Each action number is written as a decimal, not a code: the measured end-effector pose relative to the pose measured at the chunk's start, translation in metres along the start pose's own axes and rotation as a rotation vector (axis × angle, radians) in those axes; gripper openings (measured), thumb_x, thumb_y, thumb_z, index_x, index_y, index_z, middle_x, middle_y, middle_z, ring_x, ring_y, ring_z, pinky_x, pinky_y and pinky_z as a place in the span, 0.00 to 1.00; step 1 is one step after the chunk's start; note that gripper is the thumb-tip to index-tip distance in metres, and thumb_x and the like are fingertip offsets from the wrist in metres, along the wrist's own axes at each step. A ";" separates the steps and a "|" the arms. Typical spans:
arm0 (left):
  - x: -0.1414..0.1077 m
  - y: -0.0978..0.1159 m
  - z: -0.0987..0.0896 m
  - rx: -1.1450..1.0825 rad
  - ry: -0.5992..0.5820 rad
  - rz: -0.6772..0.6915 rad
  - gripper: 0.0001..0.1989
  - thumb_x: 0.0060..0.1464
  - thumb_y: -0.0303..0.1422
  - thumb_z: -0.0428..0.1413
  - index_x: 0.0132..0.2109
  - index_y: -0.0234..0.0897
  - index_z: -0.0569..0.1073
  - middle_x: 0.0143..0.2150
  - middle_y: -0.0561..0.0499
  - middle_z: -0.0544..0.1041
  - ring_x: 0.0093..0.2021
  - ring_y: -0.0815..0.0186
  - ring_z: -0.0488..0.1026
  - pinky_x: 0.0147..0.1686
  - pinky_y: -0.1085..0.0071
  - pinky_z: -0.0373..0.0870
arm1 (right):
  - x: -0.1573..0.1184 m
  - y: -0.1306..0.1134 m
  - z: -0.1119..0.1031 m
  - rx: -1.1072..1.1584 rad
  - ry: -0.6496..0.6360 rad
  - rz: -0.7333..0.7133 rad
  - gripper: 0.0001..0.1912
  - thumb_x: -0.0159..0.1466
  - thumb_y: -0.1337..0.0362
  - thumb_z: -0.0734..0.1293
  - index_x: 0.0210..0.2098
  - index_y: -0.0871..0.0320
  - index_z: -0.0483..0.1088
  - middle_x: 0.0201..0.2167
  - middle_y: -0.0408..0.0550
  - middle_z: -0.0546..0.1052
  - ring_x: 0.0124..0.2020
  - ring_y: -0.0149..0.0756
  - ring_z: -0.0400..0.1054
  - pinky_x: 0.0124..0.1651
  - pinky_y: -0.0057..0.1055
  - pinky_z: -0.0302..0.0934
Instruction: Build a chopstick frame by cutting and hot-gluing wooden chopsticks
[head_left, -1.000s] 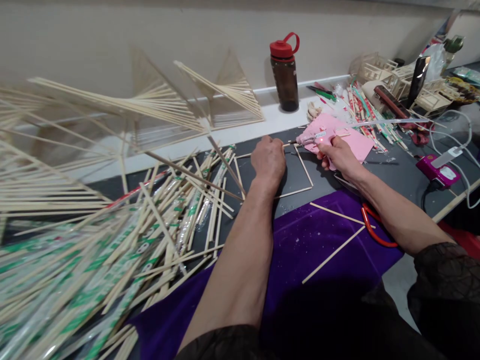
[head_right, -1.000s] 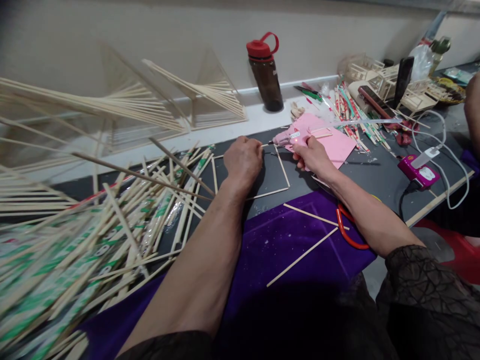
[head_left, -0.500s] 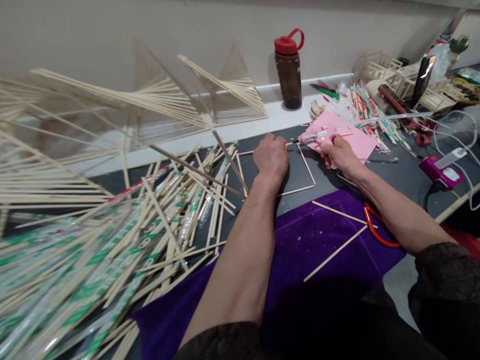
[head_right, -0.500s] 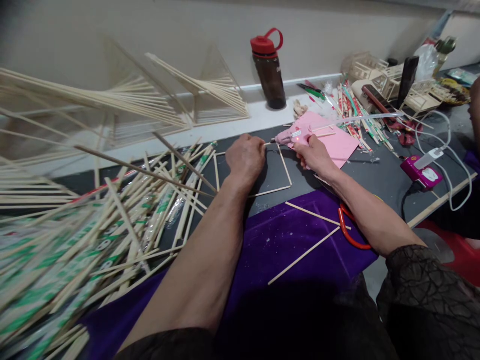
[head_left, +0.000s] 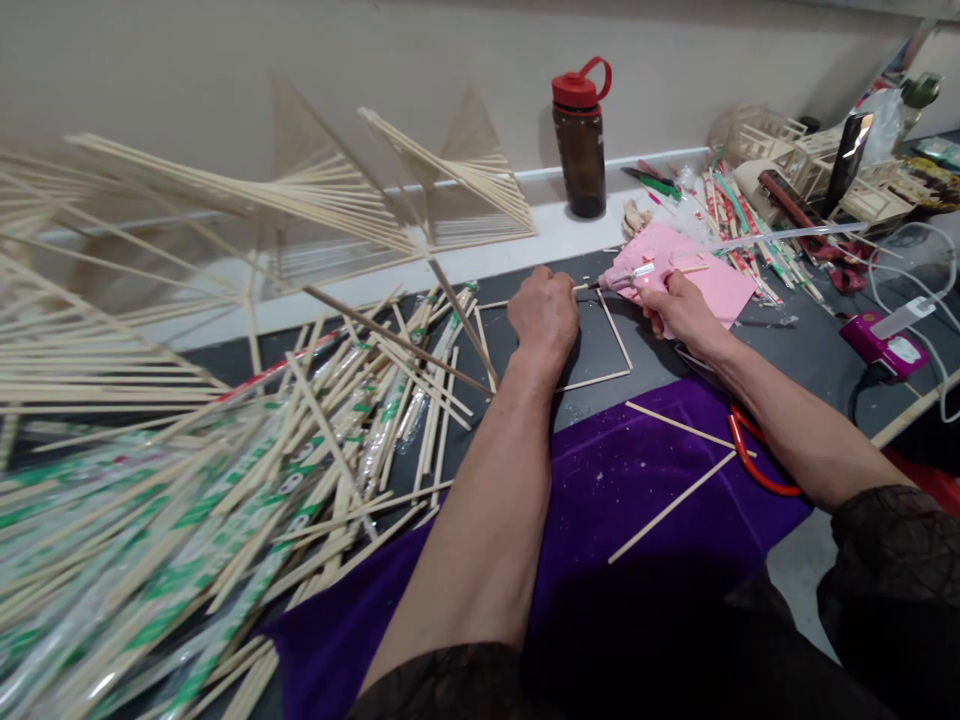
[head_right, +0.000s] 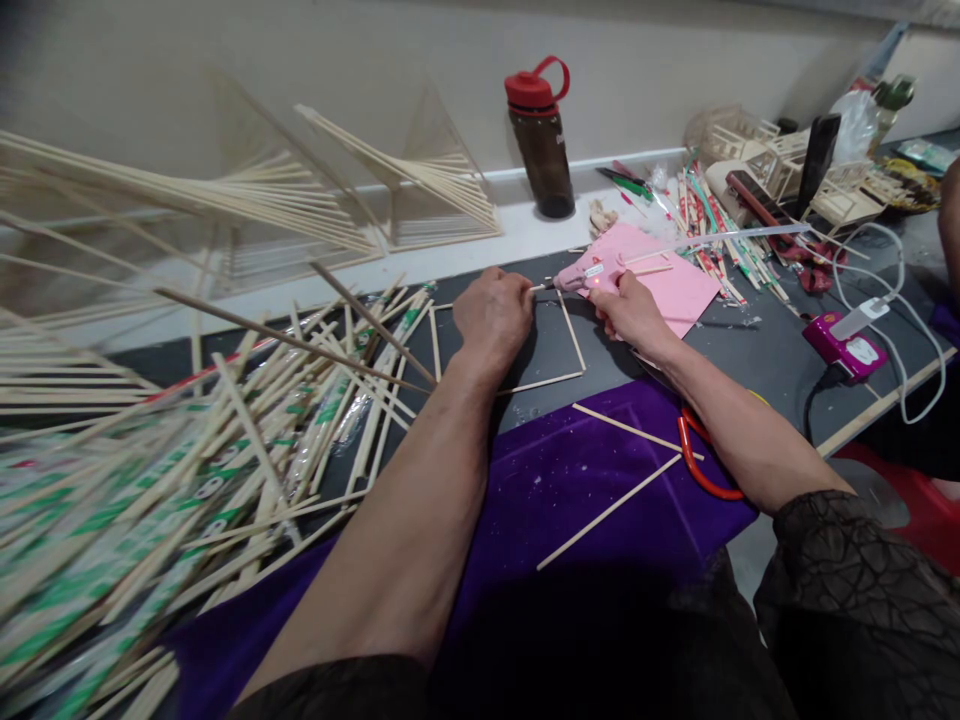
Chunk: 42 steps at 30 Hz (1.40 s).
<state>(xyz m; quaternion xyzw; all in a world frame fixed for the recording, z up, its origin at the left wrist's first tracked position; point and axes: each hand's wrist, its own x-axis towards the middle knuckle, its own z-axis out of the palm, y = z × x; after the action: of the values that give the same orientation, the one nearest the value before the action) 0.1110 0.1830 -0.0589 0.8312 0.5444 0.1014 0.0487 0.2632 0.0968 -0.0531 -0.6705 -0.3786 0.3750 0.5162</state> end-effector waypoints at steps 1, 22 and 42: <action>0.000 0.000 0.000 -0.001 0.000 -0.004 0.23 0.68 0.33 0.41 0.55 0.37 0.78 0.57 0.40 0.76 0.53 0.54 0.73 0.47 0.64 0.68 | -0.001 -0.001 0.000 -0.008 0.004 0.002 0.11 0.65 0.68 0.66 0.35 0.53 0.56 0.19 0.33 0.68 0.14 0.24 0.58 0.16 0.23 0.50; 0.000 0.000 -0.001 0.001 -0.002 0.004 0.21 0.68 0.33 0.43 0.55 0.35 0.78 0.57 0.38 0.76 0.53 0.52 0.74 0.46 0.61 0.69 | -0.001 0.002 0.000 -0.001 0.007 -0.026 0.12 0.66 0.66 0.67 0.35 0.52 0.56 0.22 0.36 0.70 0.15 0.24 0.59 0.16 0.24 0.50; 0.000 -0.001 -0.001 -0.036 -0.015 -0.010 0.22 0.68 0.35 0.42 0.55 0.36 0.78 0.57 0.38 0.76 0.54 0.51 0.73 0.49 0.61 0.69 | -0.003 0.000 -0.003 -0.040 0.022 -0.035 0.09 0.66 0.68 0.66 0.35 0.54 0.58 0.24 0.37 0.73 0.15 0.23 0.59 0.17 0.23 0.51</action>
<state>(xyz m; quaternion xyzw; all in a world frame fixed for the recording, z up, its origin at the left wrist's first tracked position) 0.1101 0.1833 -0.0583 0.8283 0.5462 0.1045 0.0682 0.2646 0.0926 -0.0522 -0.6781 -0.3920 0.3506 0.5133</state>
